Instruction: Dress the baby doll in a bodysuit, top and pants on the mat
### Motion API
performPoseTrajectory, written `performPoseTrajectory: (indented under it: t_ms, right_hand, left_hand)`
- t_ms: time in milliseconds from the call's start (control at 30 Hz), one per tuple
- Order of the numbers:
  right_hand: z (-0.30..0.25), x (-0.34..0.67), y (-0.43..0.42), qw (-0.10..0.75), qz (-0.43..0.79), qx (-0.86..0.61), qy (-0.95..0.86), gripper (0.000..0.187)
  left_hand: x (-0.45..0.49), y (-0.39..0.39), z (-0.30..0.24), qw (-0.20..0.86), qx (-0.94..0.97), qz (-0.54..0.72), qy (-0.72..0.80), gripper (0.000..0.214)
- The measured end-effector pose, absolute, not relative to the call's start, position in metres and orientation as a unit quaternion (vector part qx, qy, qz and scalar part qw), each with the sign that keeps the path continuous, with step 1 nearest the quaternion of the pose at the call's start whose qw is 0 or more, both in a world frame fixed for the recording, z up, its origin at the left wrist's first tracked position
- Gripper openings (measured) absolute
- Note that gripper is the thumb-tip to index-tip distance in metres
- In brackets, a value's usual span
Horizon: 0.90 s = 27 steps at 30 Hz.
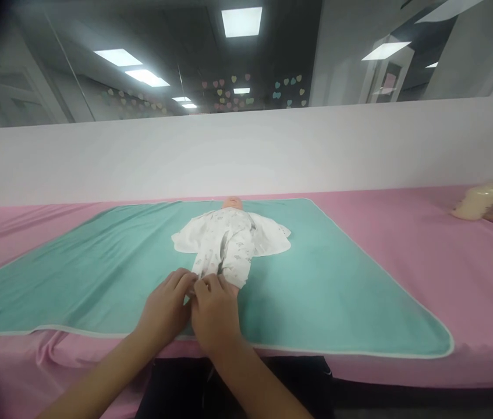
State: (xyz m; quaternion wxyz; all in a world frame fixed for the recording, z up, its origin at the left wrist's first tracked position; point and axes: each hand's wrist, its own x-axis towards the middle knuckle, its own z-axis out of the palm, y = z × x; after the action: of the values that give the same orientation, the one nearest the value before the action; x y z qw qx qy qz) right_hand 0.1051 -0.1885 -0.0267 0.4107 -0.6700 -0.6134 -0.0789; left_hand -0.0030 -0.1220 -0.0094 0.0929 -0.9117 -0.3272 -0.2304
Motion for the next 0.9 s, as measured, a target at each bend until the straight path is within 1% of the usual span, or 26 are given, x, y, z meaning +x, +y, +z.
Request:
performPoseTrajectory:
  t_ms: [133,200,267,333,467,533,633,767,900]
  right_hand:
    - [-0.013,0.114,-0.187,0.476,0.002,-0.662,-0.579,0.017]
    - [-0.010,0.118,-0.188,0.487,0.033,-0.659,-0.573,0.015]
    - [-0.013,0.120,-0.191,0.478,0.039,-0.661,-0.577,0.012]
    - [-0.017,0.118,-0.192,0.454,0.018,-0.662,-0.596,0.012]
    - [-0.022,0.108,-0.188,0.396,-0.055,-0.667,-0.629,0.029]
    - [-0.024,0.102,-0.182,0.370,-0.082,-0.682,-0.625,0.027]
    - [-0.026,0.096,-0.176,0.348,-0.119,-0.694,-0.620,0.020]
    - [-0.031,0.093,-0.180,0.355,-0.135,-0.671,-0.636,0.022]
    - [-0.035,0.095,-0.190,0.367,-0.135,-0.648,-0.654,0.018]
  left_hand:
    - [0.010,-0.117,-0.005,0.057,-0.912,-0.207,-0.349,0.014]
    - [0.011,-0.114,-0.003,0.044,-0.907,-0.205,-0.366,0.021]
    - [0.009,-0.114,-0.001,0.018,-0.905,-0.209,-0.370,0.031]
    - [0.005,-0.117,0.002,-0.019,-0.906,-0.219,-0.362,0.035]
    - [0.001,-0.126,0.007,-0.055,-0.904,-0.213,-0.366,0.046]
    - [0.000,-0.129,0.009,-0.053,-0.908,-0.199,-0.366,0.049]
    - [-0.001,-0.134,0.008,-0.050,-0.917,-0.195,-0.346,0.043]
    - [-0.005,-0.138,0.007,-0.031,-0.924,-0.185,-0.334,0.039]
    - [-0.013,-0.139,0.001,-0.006,-0.924,-0.189,-0.331,0.046]
